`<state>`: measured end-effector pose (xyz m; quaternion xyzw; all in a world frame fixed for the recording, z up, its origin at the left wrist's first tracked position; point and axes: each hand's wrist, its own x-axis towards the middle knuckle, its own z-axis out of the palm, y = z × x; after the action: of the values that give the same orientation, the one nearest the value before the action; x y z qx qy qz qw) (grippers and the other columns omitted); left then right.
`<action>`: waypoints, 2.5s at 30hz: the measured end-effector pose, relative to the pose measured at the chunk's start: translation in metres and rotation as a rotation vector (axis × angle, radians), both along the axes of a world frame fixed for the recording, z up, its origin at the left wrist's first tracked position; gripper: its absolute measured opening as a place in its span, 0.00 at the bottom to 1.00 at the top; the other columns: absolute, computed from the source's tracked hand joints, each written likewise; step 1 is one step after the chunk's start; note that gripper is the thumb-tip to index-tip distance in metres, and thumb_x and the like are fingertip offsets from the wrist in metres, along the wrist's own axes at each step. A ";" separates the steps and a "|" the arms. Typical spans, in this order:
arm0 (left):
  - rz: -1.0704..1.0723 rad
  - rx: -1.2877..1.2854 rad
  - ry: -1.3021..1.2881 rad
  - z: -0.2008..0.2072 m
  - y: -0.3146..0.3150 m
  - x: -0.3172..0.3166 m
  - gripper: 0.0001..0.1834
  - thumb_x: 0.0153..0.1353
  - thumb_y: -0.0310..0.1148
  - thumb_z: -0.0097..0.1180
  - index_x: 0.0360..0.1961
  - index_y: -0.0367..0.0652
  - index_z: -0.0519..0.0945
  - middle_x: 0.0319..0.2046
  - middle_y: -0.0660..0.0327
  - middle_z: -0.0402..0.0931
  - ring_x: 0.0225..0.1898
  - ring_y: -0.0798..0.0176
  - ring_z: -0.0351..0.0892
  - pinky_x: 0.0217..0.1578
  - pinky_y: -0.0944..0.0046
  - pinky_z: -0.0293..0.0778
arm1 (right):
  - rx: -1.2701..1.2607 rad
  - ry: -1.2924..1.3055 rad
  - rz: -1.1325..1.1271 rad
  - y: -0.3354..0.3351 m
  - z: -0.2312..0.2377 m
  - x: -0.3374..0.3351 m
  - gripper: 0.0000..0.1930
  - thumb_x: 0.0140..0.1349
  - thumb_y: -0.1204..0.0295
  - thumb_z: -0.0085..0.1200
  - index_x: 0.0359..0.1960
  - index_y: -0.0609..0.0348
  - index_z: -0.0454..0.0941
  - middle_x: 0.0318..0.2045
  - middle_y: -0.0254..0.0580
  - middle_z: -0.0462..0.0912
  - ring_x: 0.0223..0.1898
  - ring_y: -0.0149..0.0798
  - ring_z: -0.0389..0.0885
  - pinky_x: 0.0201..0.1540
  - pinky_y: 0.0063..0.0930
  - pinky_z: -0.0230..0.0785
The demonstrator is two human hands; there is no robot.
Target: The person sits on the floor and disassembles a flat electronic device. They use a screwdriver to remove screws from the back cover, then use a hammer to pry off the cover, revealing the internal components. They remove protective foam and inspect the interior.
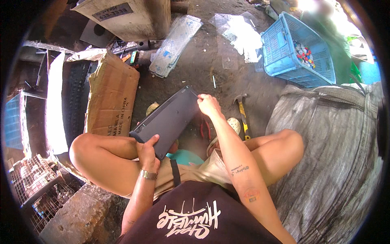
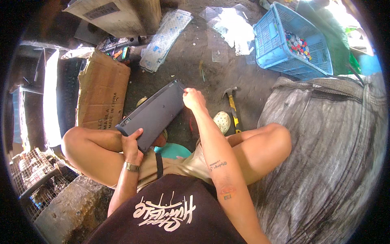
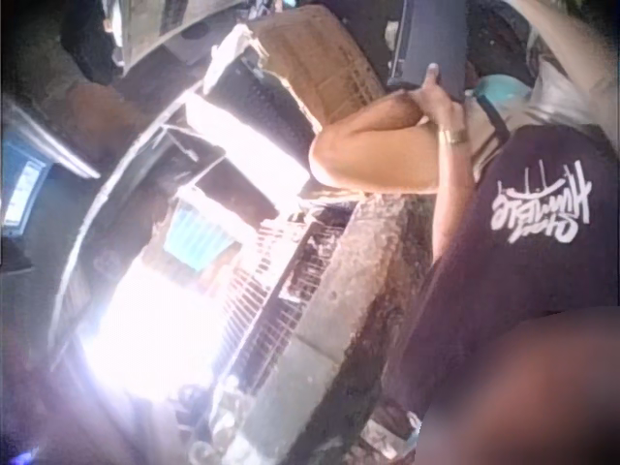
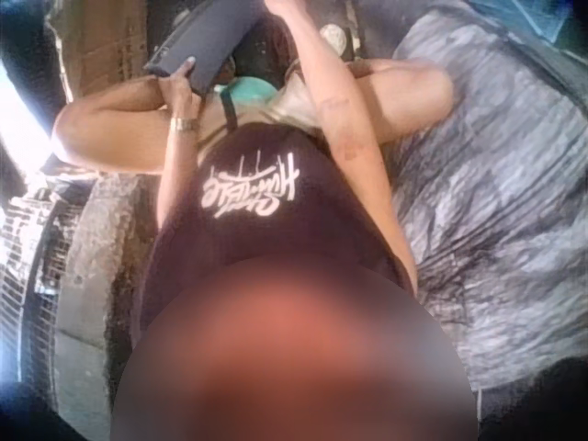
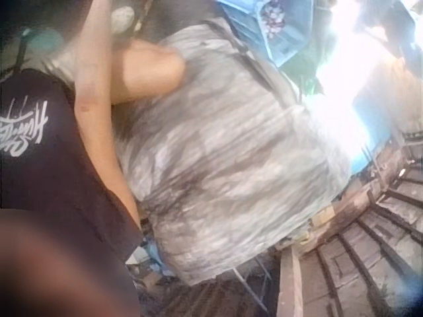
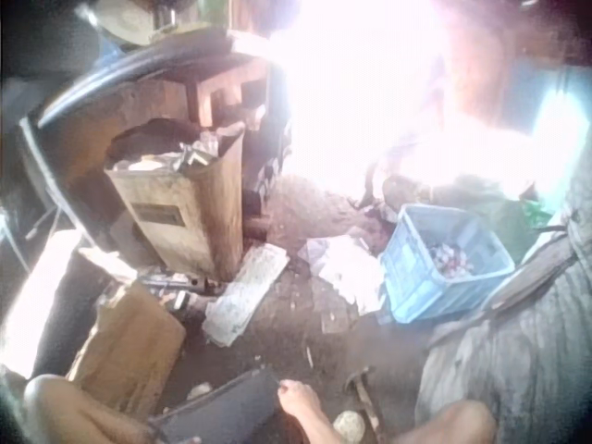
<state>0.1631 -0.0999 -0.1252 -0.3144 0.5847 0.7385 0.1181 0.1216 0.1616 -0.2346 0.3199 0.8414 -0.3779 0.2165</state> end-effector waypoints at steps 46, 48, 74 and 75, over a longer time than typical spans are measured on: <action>0.048 -0.109 -0.092 0.007 -0.003 0.003 0.31 0.50 0.12 0.60 0.59 0.34 0.71 0.54 0.54 0.77 0.53 0.56 0.78 0.58 0.59 0.72 | 0.011 0.021 -0.186 -0.044 -0.028 0.008 0.20 0.69 0.58 0.50 0.61 0.36 0.77 0.44 0.58 0.85 0.49 0.62 0.83 0.53 0.54 0.75; 0.039 -0.133 -0.092 0.010 -0.002 0.002 0.30 0.51 0.12 0.60 0.58 0.34 0.72 0.53 0.53 0.77 0.52 0.56 0.78 0.57 0.59 0.73 | 0.002 0.066 -0.173 -0.042 -0.025 0.005 0.20 0.68 0.59 0.50 0.61 0.37 0.78 0.47 0.55 0.85 0.51 0.60 0.82 0.55 0.51 0.74; 0.066 -0.181 -0.140 0.012 -0.003 0.003 0.33 0.50 0.13 0.62 0.60 0.35 0.70 0.54 0.55 0.76 0.54 0.57 0.77 0.59 0.60 0.70 | 0.126 0.149 -0.589 -0.060 -0.107 -0.082 0.10 0.60 0.63 0.62 0.38 0.51 0.88 0.49 0.50 0.79 0.51 0.55 0.81 0.53 0.48 0.74; 0.056 -0.178 -0.138 0.012 -0.003 0.003 0.33 0.51 0.13 0.62 0.60 0.35 0.70 0.54 0.55 0.76 0.54 0.57 0.77 0.59 0.60 0.70 | 0.107 0.132 -0.577 -0.059 -0.109 -0.085 0.09 0.59 0.63 0.62 0.39 0.50 0.88 0.48 0.52 0.79 0.48 0.56 0.82 0.52 0.49 0.74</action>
<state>0.1657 -0.1025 -0.1127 -0.3899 0.6292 0.6635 0.1088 0.0370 0.1023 -0.3436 0.5314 0.7467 -0.3990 0.0281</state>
